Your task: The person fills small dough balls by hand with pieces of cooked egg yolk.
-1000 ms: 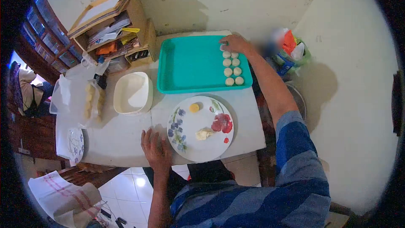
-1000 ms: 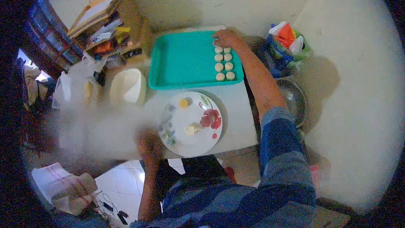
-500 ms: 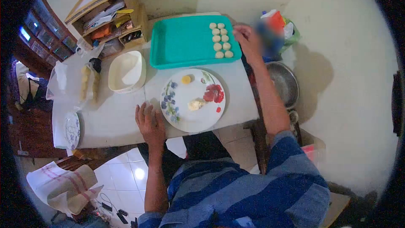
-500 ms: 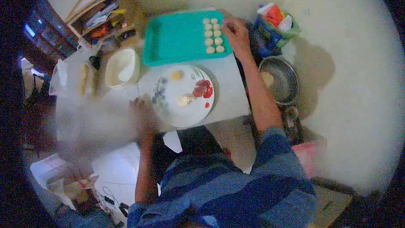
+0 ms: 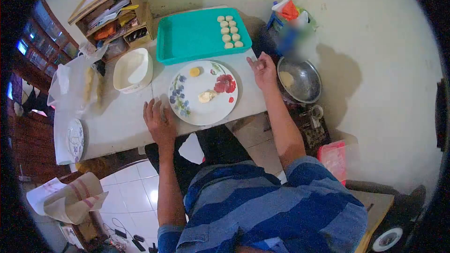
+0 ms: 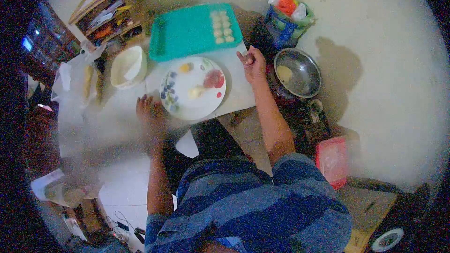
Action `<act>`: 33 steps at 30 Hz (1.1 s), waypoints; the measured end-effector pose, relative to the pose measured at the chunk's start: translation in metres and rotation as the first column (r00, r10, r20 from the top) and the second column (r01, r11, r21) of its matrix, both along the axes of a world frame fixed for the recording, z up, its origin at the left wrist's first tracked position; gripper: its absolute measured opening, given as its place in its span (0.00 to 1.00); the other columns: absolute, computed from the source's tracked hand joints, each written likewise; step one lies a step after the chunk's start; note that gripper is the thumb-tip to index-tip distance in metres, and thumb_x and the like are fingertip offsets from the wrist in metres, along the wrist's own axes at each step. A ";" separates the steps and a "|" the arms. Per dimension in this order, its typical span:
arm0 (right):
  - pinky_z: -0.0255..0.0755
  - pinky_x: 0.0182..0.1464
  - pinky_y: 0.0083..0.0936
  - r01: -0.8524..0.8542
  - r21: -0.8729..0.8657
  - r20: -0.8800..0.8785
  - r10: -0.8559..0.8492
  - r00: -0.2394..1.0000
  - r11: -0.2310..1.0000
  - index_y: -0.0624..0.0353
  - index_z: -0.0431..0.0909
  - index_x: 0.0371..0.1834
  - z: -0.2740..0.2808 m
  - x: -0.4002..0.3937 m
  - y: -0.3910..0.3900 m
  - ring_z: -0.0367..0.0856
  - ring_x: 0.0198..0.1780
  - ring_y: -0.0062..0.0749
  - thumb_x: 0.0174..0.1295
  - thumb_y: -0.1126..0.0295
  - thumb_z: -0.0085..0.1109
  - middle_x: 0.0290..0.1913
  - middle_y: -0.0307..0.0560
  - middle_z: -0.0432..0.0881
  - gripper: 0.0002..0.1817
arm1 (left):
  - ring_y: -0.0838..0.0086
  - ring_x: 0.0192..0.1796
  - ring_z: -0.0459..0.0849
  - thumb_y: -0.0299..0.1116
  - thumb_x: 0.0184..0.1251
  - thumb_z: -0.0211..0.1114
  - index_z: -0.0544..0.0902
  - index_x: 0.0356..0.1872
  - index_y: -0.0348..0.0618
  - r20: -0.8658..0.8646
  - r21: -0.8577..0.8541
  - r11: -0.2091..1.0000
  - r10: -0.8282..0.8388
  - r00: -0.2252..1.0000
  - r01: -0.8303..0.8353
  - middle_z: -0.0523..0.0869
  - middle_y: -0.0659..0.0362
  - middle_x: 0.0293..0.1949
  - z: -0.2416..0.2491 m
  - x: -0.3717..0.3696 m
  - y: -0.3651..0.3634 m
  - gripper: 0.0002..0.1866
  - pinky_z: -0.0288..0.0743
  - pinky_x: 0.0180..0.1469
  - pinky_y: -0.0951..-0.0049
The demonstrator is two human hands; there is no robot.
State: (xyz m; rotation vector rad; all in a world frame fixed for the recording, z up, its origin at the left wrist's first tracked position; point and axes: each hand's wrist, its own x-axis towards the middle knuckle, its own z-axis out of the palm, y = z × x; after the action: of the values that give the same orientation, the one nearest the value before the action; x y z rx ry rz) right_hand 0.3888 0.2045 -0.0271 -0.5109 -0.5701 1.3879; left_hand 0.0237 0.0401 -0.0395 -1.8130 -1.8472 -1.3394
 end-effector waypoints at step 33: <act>0.72 0.69 0.48 0.058 -0.088 -0.052 -0.062 0.997 0.994 0.53 0.78 0.22 -0.009 0.000 0.000 0.89 0.47 0.44 0.70 0.65 0.61 0.17 0.39 0.74 0.16 | 0.38 0.71 0.71 0.29 0.70 0.67 0.82 0.54 0.34 -0.026 -0.157 0.988 0.010 1.000 -0.014 0.80 0.41 0.63 0.025 0.008 -0.004 0.14 0.67 0.71 0.41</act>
State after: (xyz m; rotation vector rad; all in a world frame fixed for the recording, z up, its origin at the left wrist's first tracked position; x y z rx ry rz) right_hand 0.3892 0.2045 -0.0366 -0.5536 -0.4485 1.3693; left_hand 0.0318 0.0365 -0.0148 -1.8811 -1.9974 -1.1916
